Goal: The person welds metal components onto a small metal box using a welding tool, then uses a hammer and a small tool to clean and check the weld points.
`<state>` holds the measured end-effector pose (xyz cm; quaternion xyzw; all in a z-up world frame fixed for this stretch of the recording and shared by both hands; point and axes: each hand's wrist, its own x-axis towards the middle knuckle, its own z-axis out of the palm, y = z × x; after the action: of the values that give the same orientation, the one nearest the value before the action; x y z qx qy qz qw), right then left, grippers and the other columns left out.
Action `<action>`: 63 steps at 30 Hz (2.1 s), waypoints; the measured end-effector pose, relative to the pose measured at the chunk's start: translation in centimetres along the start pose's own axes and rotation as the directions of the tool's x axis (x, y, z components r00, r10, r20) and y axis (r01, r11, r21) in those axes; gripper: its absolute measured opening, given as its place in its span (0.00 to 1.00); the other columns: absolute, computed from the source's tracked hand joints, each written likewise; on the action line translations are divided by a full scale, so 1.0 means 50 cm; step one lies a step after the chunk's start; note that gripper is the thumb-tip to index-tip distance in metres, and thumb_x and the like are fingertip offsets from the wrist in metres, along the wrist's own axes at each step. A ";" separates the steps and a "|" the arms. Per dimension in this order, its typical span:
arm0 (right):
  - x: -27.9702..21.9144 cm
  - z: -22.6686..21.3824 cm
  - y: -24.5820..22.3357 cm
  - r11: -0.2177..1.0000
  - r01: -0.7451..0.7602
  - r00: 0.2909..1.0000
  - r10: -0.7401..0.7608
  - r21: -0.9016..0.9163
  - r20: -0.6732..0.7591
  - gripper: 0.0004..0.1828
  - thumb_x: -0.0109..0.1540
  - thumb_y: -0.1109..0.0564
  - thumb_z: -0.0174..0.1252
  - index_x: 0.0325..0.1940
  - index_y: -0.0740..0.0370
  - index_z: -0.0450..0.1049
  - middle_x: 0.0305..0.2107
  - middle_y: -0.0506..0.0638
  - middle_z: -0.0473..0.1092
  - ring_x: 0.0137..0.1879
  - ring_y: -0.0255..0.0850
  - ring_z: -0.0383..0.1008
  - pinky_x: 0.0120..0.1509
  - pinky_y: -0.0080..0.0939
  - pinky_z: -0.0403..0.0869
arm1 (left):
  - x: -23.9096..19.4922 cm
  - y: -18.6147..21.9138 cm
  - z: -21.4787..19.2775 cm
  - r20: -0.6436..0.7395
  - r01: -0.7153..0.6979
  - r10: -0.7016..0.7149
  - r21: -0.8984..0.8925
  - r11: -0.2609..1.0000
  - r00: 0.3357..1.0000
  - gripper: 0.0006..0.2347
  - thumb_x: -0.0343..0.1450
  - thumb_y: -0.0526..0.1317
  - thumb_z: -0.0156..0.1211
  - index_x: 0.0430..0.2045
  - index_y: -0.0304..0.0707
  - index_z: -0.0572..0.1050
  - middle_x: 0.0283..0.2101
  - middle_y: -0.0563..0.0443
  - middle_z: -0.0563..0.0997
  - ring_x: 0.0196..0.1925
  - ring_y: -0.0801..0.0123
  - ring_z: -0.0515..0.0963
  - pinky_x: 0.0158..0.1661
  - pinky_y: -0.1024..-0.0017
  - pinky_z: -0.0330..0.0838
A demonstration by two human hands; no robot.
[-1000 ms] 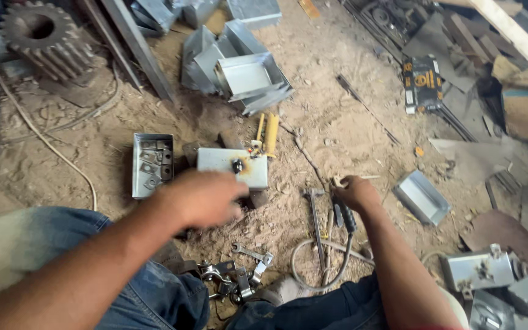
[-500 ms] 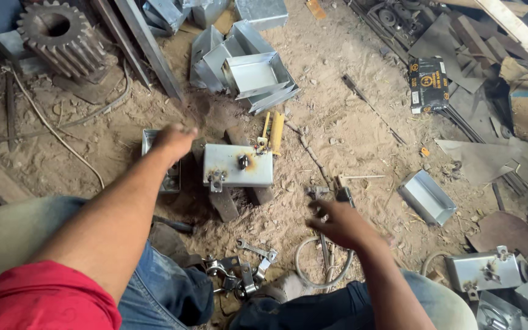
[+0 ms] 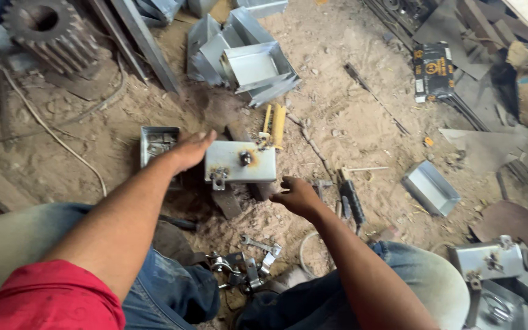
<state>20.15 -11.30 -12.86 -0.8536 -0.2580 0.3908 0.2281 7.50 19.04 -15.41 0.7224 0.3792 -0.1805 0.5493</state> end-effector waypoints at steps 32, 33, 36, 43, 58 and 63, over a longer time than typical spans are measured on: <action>0.007 0.032 -0.029 0.824 -0.005 0.999 -0.018 0.567 0.036 0.41 0.61 0.63 0.58 0.76 0.67 0.49 0.71 0.62 0.56 0.77 0.50 0.58 0.79 0.49 0.57 | -0.035 -0.053 -0.001 0.113 0.230 -0.211 -0.201 0.952 0.971 0.39 0.70 0.72 0.26 0.75 0.55 0.47 0.79 0.47 0.49 0.78 0.53 0.55 0.69 0.45 0.60; 0.011 0.029 -0.025 0.823 -0.007 0.998 -0.026 0.567 0.050 0.41 0.61 0.63 0.58 0.76 0.67 0.49 0.72 0.63 0.56 0.77 0.50 0.58 0.79 0.49 0.57 | -0.027 -0.055 0.000 0.139 0.232 -0.201 -0.261 0.937 0.970 0.39 0.70 0.72 0.27 0.75 0.56 0.46 0.79 0.46 0.48 0.77 0.50 0.54 0.70 0.46 0.59; 0.011 0.022 -0.021 0.820 -0.030 0.996 -0.026 0.572 0.090 0.42 0.62 0.63 0.58 0.77 0.66 0.47 0.73 0.62 0.54 0.77 0.50 0.57 0.79 0.51 0.58 | -0.022 -0.056 0.002 0.196 0.244 -0.183 -0.360 0.900 0.963 0.40 0.70 0.73 0.27 0.76 0.55 0.46 0.78 0.43 0.48 0.76 0.46 0.55 0.70 0.48 0.56; -0.014 0.008 -0.012 0.836 -0.146 0.989 0.113 0.529 0.095 0.38 0.65 0.59 0.52 0.78 0.58 0.47 0.75 0.54 0.51 0.75 0.50 0.59 0.74 0.52 0.66 | -0.032 -0.014 -0.007 0.141 0.205 -0.156 -0.478 0.854 0.978 0.33 0.72 0.68 0.36 0.63 0.45 0.66 0.62 0.42 0.72 0.63 0.51 0.73 0.64 0.51 0.63; -0.139 -0.213 -0.070 0.764 0.391 0.825 -0.044 0.514 -0.563 0.28 0.65 0.54 0.58 0.69 0.61 0.67 0.65 0.56 0.67 0.61 0.47 0.76 0.58 0.46 0.77 | -0.078 0.184 0.080 -0.231 -0.300 0.298 0.026 0.954 0.926 0.15 0.65 0.38 0.70 0.46 0.41 0.83 0.49 0.45 0.85 0.51 0.60 0.83 0.53 0.63 0.75; -0.197 -0.222 -0.095 0.902 0.381 0.733 -0.162 0.202 -0.661 0.24 0.63 0.54 0.61 0.63 0.60 0.73 0.58 0.57 0.72 0.56 0.46 0.80 0.52 0.46 0.78 | -0.179 0.271 0.094 -0.220 -0.299 0.466 0.524 0.797 0.857 0.11 0.64 0.37 0.72 0.39 0.44 0.85 0.45 0.42 0.84 0.49 0.55 0.81 0.53 0.62 0.74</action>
<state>22.08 -15.86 1.89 -0.8370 -0.2225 0.0812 0.4933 12.55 10.06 -2.04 0.9159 0.2556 -0.0235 0.3085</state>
